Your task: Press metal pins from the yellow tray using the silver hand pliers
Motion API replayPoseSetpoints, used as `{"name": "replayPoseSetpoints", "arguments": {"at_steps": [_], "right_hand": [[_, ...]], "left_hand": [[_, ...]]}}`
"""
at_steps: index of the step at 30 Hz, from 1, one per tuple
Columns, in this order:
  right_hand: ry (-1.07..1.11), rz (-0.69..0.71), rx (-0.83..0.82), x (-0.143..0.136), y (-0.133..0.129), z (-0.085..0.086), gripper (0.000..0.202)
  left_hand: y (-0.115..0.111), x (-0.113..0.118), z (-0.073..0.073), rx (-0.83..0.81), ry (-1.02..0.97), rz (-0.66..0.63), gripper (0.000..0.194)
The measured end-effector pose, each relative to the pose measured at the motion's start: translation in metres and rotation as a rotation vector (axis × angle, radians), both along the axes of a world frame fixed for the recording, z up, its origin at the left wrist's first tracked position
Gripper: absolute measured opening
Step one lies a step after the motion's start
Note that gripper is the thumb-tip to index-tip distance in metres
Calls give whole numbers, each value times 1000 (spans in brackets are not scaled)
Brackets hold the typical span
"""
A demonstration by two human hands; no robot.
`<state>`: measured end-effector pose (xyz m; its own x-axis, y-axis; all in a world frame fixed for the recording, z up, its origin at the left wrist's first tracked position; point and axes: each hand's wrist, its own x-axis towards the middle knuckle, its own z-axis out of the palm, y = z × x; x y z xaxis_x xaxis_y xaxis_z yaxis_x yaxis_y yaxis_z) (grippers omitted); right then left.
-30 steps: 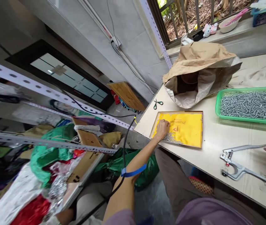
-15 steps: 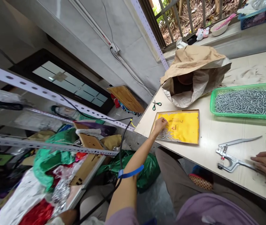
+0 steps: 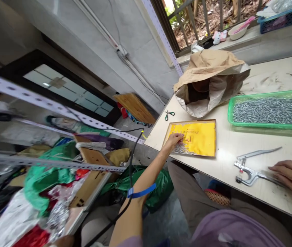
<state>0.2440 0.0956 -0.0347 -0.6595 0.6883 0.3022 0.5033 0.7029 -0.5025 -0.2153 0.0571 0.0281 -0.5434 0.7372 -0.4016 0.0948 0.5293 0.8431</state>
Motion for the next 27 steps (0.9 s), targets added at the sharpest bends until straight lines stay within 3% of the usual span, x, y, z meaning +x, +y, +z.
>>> {"name": "replayPoseSetpoints", "arguments": {"at_steps": [3,5,9,12,18,23,27], "right_hand": [[-80,92,-93,-5,-12,28,36],[-150,112,-111,-9,-18,37,36],[-246,93,-88,-13,-28,35,36],[-305,69,-60,-12,-32,27,30],[-303,77,-56,-9,-37,21,27],[-274,76,-105,-9,-39,27,27],[-243,69,-154,-5,-42,21,32]], "left_hand": [[-11,38,-2,15,-114,-93,21],[-20,74,-6,19,-197,-187,24],[-35,150,-11,-84,-328,-369,28],[-36,186,-15,-204,-320,-426,33],[-31,200,-19,-318,-285,-429,38],[-31,202,-21,-382,-270,-429,28],[-32,203,-25,-441,-228,-445,22]]}}
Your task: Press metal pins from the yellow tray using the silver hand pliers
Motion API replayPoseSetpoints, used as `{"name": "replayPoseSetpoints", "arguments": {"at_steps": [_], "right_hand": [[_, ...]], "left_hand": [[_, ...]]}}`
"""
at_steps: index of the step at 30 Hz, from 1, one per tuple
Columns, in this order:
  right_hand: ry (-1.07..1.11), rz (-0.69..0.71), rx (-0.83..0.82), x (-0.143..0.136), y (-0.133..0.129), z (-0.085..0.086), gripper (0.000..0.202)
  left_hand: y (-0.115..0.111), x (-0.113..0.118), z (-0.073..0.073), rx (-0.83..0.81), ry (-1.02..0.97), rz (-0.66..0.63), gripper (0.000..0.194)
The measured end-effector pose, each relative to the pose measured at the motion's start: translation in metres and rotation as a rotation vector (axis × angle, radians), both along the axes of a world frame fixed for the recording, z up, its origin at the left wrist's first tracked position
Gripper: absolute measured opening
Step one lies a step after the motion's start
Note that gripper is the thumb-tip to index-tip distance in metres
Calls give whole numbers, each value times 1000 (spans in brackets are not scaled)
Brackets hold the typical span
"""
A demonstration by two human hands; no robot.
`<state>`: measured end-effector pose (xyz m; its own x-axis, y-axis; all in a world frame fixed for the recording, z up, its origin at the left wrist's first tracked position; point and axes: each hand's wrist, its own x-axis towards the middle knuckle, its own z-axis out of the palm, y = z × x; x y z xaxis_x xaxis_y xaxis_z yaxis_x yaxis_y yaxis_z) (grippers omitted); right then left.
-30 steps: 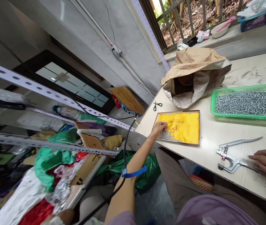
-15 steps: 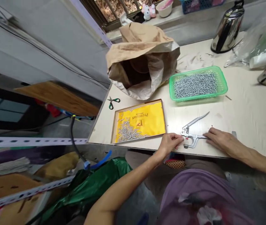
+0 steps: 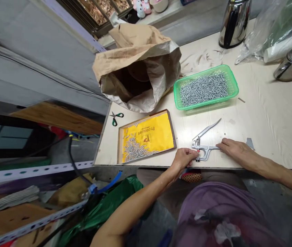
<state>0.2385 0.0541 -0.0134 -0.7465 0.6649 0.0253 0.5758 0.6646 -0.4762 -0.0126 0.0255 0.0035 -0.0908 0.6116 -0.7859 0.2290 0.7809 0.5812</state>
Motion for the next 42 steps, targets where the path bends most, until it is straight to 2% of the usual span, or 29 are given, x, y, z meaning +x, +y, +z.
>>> {"name": "replayPoseSetpoints", "arguments": {"at_steps": [7,11,14,15,19,21,24,27,33,38,42], "right_hand": [[35,-27,-28,6,-6,-14,37],[24,-19,-17,3,-5,-10,36],[-16,11,34,1,5,-2,31],[-37,19,70,1,11,0,37],[-90,32,182,3,44,0,86],[-104,64,161,3,60,-5,99],[-159,123,127,-2,73,-9,106],[-249,123,131,-9,73,-4,103],[-326,82,146,-17,60,15,78],[-311,62,186,-17,51,21,53],[-272,74,193,-14,44,24,46]], "left_hand": [[3,1,2,-25,43,-56,14],[6,1,4,-56,33,-96,17],[5,0,2,-53,28,-95,17],[5,0,2,-51,29,-96,18],[3,1,0,-42,42,-106,24],[3,2,0,-37,53,-107,26],[3,4,2,-38,70,-112,27],[3,5,5,-36,86,-109,27],[3,8,8,-49,121,-97,25],[5,11,8,-44,128,-97,23],[2,8,8,-43,154,-152,23]]}}
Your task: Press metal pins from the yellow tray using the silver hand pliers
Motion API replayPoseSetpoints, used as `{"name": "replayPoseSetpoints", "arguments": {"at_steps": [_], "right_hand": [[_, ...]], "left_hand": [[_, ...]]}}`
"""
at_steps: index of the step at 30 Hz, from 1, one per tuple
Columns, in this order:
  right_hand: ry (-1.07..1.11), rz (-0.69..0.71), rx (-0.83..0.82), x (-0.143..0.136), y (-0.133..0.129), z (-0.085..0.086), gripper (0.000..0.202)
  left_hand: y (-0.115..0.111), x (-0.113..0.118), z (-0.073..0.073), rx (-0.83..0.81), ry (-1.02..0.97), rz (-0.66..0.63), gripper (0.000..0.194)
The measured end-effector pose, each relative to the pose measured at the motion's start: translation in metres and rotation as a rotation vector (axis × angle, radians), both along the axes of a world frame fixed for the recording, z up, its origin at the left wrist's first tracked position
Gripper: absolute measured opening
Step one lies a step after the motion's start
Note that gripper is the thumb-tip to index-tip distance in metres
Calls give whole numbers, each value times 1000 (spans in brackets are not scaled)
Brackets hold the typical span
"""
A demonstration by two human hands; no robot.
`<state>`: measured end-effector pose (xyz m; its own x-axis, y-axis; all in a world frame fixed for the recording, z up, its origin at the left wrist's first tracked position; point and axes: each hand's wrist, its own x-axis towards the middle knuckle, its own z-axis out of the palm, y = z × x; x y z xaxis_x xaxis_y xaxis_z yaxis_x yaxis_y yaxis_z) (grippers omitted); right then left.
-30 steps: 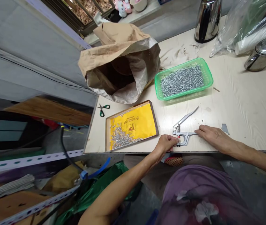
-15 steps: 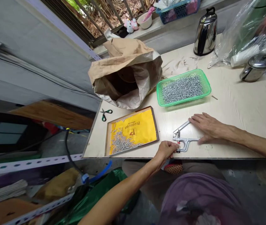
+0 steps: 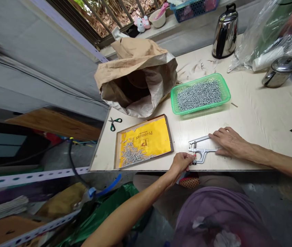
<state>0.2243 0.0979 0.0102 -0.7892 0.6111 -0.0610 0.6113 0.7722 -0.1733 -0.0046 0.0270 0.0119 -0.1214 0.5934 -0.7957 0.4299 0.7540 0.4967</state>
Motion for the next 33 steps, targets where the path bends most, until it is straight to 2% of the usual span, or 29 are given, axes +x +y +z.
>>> {"name": "replayPoseSetpoints", "arguments": {"at_steps": [2,3,6,7,9,12,15,19,22,26,30,33], "right_hand": [[25,-3,-7,1,-3,0,48],[41,-6,-9,2,-4,0,50],[92,-16,-17,3,-7,-2,55],[101,-21,-21,3,-8,-3,57],[101,-31,-21,3,-9,-5,60],[82,-56,-1,4,-11,-7,67],[66,-63,-1,6,-11,-5,76],[-2,-90,4,9,-8,-2,69],[-19,-90,3,9,-9,-5,46],[56,-69,12,8,-13,-17,9],[91,-30,-15,5,-16,-22,25],[74,-45,-25,4,-14,-21,26]], "left_hand": [[-6,-2,0,70,81,-81,24],[-9,-2,0,168,155,-139,22],[-15,5,-3,614,396,-375,16],[-14,9,-6,745,438,-468,22],[-4,19,-13,901,459,-660,40],[19,33,-22,963,425,-904,62],[38,38,-23,904,412,-1058,67],[50,40,-11,806,457,-1149,73],[53,41,-4,781,438,-1176,53],[50,45,-6,760,443,-1125,24],[44,48,-10,770,443,-1078,12],[42,48,-14,804,449,-1048,10]]}}
